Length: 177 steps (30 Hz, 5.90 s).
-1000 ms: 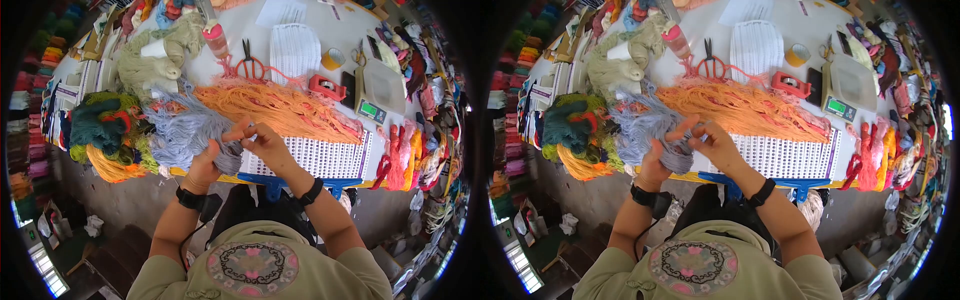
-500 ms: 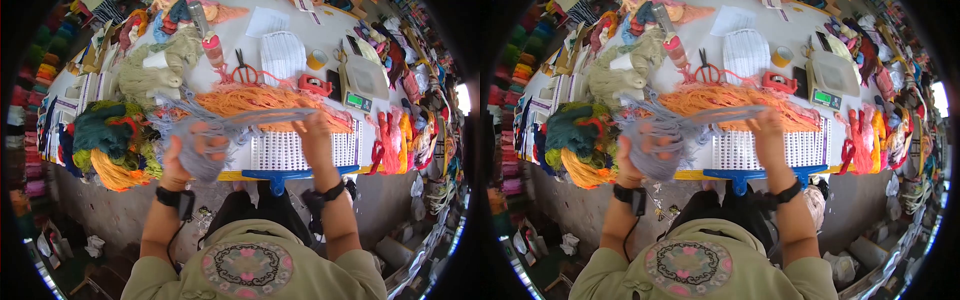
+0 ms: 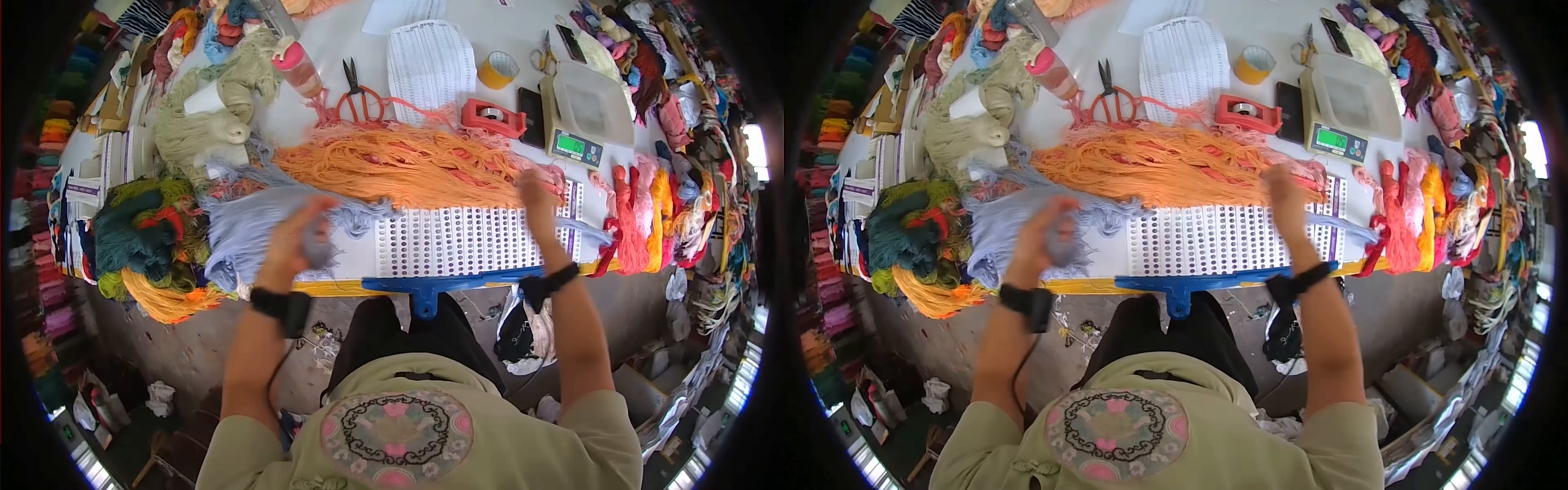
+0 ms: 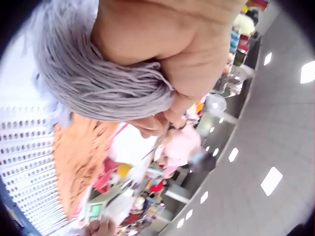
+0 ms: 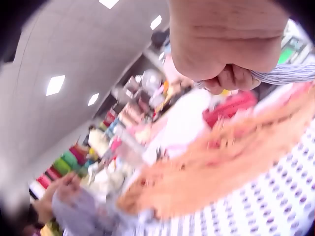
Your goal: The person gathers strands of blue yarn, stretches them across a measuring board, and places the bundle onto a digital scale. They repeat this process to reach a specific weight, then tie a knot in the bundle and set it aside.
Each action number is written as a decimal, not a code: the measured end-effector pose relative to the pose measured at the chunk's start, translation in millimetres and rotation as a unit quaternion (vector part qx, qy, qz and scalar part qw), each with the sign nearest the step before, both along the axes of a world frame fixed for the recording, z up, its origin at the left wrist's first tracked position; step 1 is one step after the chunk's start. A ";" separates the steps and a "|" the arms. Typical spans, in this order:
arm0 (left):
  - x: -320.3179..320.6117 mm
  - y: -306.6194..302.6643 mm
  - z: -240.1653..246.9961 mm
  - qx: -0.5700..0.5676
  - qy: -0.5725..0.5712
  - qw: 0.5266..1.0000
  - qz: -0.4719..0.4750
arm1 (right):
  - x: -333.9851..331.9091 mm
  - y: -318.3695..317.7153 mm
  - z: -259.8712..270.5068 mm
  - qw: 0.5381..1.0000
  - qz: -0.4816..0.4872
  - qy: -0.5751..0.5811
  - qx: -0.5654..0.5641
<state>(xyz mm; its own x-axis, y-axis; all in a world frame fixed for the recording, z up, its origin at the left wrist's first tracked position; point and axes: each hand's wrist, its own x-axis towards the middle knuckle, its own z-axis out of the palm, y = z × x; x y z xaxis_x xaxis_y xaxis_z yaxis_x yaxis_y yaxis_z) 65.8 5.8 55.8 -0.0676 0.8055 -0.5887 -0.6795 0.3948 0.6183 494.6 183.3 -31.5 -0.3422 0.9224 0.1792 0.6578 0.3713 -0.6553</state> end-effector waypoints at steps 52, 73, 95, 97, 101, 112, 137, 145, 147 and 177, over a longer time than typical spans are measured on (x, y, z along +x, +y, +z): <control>107.4 42.9 -159.8 0.098 0.615 0.547 -0.559 | -142.0 -63.5 -29.4 0.979 0.182 0.007 -0.086; 84.5 47.9 -89.9 -0.098 0.315 0.942 -0.060 | -137.7 -56.6 -34.6 0.968 0.208 -0.007 -0.139; 92.6 53.8 -93.9 -0.037 0.073 0.972 -0.218 | -134.6 -51.1 -26.5 0.952 0.229 -0.080 -0.187; 67.9 48.2 -60.5 -0.022 -0.039 0.991 -0.129 | -135.6 -49.2 -27.2 0.953 0.223 -0.081 -0.191; 3.7 9.0 -44.1 0.027 -0.036 0.999 0.024 | -137.4 -46.1 -32.9 0.959 0.238 -0.059 -0.143; 58.1 31.8 -51.2 -0.054 0.332 0.934 0.121 | -143.9 -44.0 -28.2 0.962 0.244 -0.044 -0.111; 61.7 39.8 -122.2 0.141 0.715 0.630 -0.268 | -142.8 -38.0 -44.6 0.972 0.226 -0.017 -0.069; 83.0 70.2 -79.5 -0.147 0.525 0.716 -0.436 | -143.1 -37.3 -46.5 0.969 0.226 -0.025 -0.096; 82.7 70.4 -84.2 -0.163 0.540 0.676 -0.475 | -144.5 -36.8 -48.3 0.970 0.225 -0.031 -0.090; 40.3 -21.4 104.2 0.312 -0.127 0.940 0.050 | -179.2 -99.0 80.5 0.960 0.065 0.167 -0.215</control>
<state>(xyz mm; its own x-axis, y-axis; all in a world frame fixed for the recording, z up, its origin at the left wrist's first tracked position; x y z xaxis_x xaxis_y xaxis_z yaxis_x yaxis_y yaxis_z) 106.1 -15.6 159.9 -0.0831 0.9965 -0.0103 -0.8510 -0.0656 0.5211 315.4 84.3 49.0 -0.4485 0.8894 -0.0883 0.3503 0.0840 -0.9329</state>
